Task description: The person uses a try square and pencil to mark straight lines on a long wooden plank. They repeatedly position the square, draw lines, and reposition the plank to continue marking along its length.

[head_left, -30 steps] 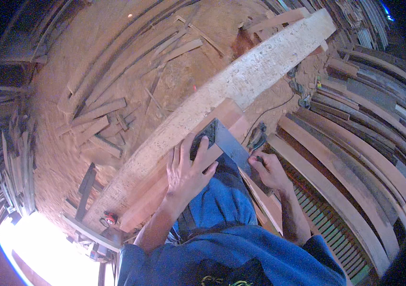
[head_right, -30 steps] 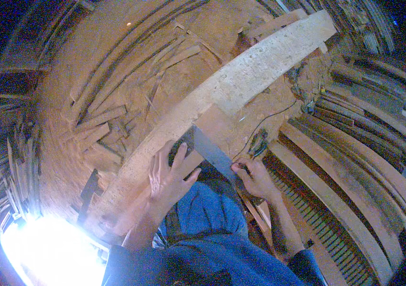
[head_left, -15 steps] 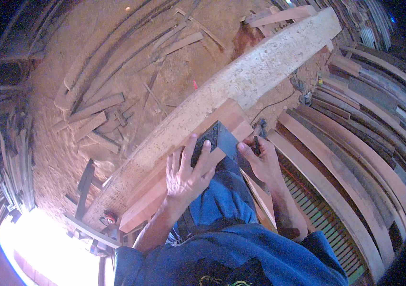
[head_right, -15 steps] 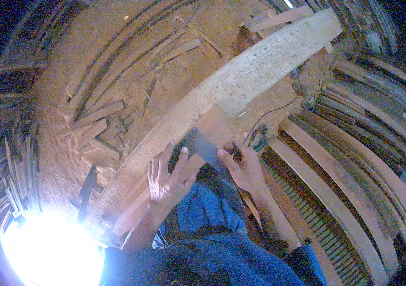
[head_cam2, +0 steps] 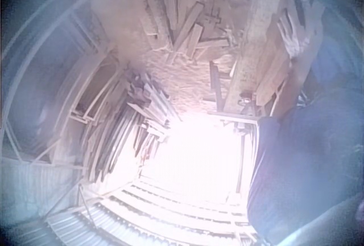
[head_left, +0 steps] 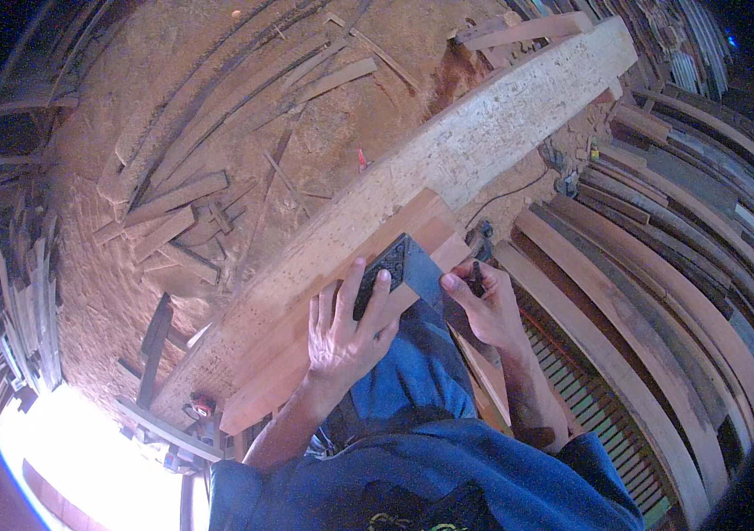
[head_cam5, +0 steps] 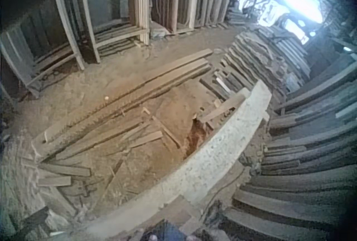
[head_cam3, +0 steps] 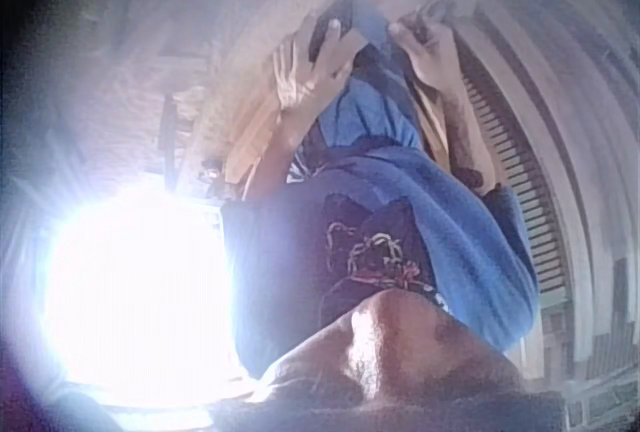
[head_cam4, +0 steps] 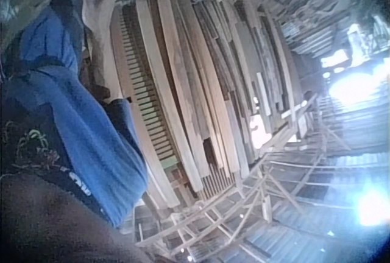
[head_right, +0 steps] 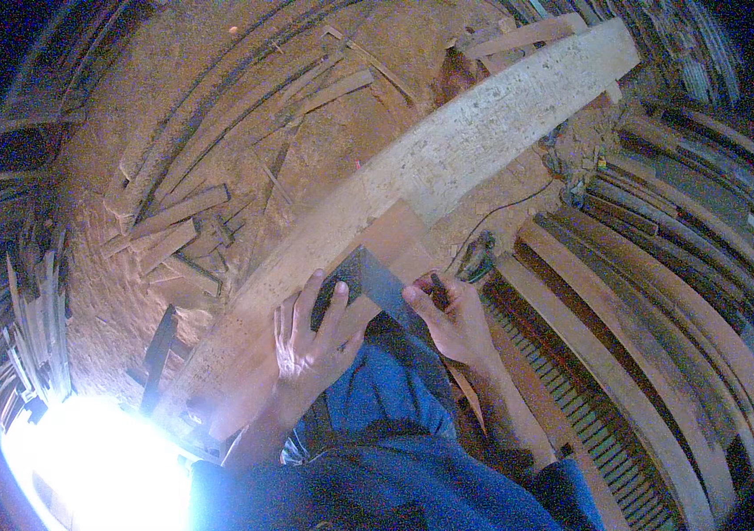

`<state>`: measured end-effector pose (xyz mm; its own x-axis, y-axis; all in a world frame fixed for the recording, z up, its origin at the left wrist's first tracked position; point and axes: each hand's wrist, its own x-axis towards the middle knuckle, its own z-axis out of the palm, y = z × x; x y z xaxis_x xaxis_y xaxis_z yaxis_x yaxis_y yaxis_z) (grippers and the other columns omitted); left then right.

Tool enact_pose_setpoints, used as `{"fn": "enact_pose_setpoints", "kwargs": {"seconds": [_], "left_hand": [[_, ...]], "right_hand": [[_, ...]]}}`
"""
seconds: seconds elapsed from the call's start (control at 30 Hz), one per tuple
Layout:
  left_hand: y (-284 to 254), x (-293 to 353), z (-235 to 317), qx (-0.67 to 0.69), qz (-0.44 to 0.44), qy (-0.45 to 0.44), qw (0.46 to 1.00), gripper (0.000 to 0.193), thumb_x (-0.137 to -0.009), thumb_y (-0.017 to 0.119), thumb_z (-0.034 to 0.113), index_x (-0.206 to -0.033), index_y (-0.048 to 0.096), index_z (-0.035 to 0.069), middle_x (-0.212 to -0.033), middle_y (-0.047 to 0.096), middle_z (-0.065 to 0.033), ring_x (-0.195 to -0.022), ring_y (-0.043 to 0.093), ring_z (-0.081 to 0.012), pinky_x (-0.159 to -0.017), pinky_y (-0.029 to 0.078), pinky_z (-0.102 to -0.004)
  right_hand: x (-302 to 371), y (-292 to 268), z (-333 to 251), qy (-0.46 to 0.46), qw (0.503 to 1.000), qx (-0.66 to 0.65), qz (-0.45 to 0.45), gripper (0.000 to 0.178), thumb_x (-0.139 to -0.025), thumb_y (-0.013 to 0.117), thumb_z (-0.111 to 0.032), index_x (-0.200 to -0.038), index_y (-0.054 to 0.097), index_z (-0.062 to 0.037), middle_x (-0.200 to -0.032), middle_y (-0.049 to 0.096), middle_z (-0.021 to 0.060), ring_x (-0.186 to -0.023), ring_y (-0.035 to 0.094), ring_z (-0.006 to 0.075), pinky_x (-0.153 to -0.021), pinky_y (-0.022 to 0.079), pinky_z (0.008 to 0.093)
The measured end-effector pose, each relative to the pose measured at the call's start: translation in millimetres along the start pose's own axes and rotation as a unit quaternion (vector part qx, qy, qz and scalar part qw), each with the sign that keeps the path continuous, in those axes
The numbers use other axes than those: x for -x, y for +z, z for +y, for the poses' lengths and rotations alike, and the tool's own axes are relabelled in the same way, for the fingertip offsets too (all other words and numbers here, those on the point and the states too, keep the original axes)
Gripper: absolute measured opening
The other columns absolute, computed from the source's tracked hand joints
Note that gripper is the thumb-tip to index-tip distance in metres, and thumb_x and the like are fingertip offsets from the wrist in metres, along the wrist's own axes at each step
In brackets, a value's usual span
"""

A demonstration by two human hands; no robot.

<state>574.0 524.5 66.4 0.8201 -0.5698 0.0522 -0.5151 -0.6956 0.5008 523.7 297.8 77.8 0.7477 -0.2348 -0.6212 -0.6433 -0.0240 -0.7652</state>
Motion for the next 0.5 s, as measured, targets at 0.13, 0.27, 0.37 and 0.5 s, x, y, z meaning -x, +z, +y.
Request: {"fn": "enact_pose_setpoints", "kwargs": {"seconds": [0.13, 0.27, 0.37, 0.5], "left_hand": [[0, 0, 1, 0.004, -0.004, -0.004, 1.000, 0.073, -0.068, 0.086, 0.024, -0.138, 0.065, 0.016, -0.151, 0.050, -0.0167, -0.103, 0.060, -0.0344, -0.084, 0.052, -0.0480], [-1, 2, 1, 0.002, -0.009, -0.005, 1.000, 0.074, -0.068, 0.085, 0.024, -0.138, 0.065, 0.016, -0.150, 0.051, -0.0166, -0.104, 0.060, -0.0343, -0.084, 0.051, -0.0479], [1, 2, 0, 0.007, -0.004, -0.002, 1.000, 0.073, -0.068, 0.085, 0.023, -0.138, 0.065, 0.015, -0.150, 0.051, -0.0168, -0.104, 0.060, -0.0343, -0.084, 0.051, -0.0478], [2, 4, 0, -0.001, -0.009, -0.004, 1.000, 0.072, -0.068, 0.086, 0.023, -0.137, 0.065, 0.014, -0.149, 0.052, -0.0176, -0.105, 0.060, -0.0350, -0.086, 0.051, -0.0480]], "right_hand": [[0, -1, -2, -0.001, 0.999, 0.032, 0.006, 0.029, -0.098, 0.074, -0.029, -0.092, 0.068, -0.0017, -0.077, 0.065, -0.0013, -0.073, 0.057, 0.0074, -0.066, 0.047, 0.0274], [1, -3, -5, 0.031, 0.998, 0.056, -0.001, 0.024, -0.098, 0.072, -0.024, -0.091, 0.068, -0.0015, -0.081, 0.066, 0.0017, -0.076, 0.059, 0.0108, -0.070, 0.048, 0.0297], [3, -9, -15, -0.129, 0.981, 0.118, 0.090, 0.023, -0.101, 0.065, -0.021, -0.088, 0.067, -0.0019, -0.084, 0.064, 0.0043, -0.079, 0.059, 0.0165, -0.073, 0.048, 0.0326], [20, -27, -43, -0.231, 0.945, 0.085, 0.216, 0.033, -0.105, 0.052, -0.022, -0.082, 0.065, -0.0030, -0.085, 0.059, 0.0074, -0.079, 0.056, 0.0226, -0.072, 0.046, 0.0347]]}}
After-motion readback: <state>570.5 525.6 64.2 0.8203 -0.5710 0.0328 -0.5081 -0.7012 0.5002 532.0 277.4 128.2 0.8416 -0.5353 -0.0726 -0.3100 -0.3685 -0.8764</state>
